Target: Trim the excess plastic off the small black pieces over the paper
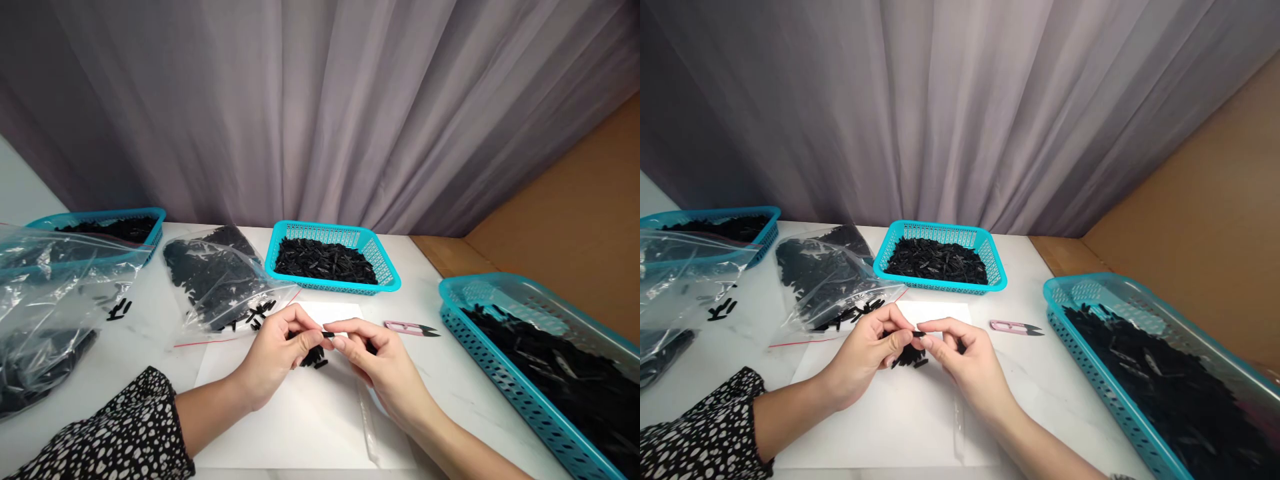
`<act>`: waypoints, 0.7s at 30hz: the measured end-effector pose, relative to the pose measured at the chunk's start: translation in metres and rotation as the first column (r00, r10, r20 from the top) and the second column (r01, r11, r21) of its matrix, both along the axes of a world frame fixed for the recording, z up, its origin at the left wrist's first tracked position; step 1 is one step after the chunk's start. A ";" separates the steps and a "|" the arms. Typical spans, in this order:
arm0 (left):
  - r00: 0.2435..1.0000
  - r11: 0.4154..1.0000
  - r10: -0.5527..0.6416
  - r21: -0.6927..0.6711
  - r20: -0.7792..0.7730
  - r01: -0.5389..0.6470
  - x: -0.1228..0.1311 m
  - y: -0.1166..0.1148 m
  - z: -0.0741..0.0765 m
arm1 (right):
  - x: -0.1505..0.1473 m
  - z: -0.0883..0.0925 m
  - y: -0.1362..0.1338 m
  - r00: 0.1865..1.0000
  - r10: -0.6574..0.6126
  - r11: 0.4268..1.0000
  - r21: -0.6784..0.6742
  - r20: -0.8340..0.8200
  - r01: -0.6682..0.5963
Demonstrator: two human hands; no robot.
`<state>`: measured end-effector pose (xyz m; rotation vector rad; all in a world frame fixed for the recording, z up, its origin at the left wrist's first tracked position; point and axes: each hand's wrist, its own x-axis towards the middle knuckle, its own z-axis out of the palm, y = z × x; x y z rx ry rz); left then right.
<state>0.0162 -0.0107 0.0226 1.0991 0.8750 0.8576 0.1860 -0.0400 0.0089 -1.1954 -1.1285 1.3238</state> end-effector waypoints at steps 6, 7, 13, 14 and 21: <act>0.997 0.997 -0.008 0.081 -0.078 0.014 -0.001 -0.001 0.001 | 0.001 0.002 0.000 0.999 -0.017 1.000 0.020 0.043 0.016; 0.996 0.996 -0.009 0.092 -0.091 0.017 -0.002 -0.001 0.001 | 0.001 0.002 0.000 0.998 -0.020 0.999 0.030 0.063 0.018; 0.999 0.995 -0.043 -0.095 -0.008 0.042 0.001 -0.001 0.003 | 0.003 0.000 0.002 0.989 -0.125 0.990 0.071 0.074 0.120; 0.999 0.992 -0.042 -0.115 0.009 0.042 0.001 -0.002 0.002 | 0.003 -0.001 0.002 0.989 -0.139 0.988 0.069 0.057 0.135; 0.994 0.992 -0.083 -0.094 0.067 0.089 0.000 -0.003 -0.006 | 0.005 -0.006 0.002 0.986 -0.159 0.985 0.058 -0.047 0.161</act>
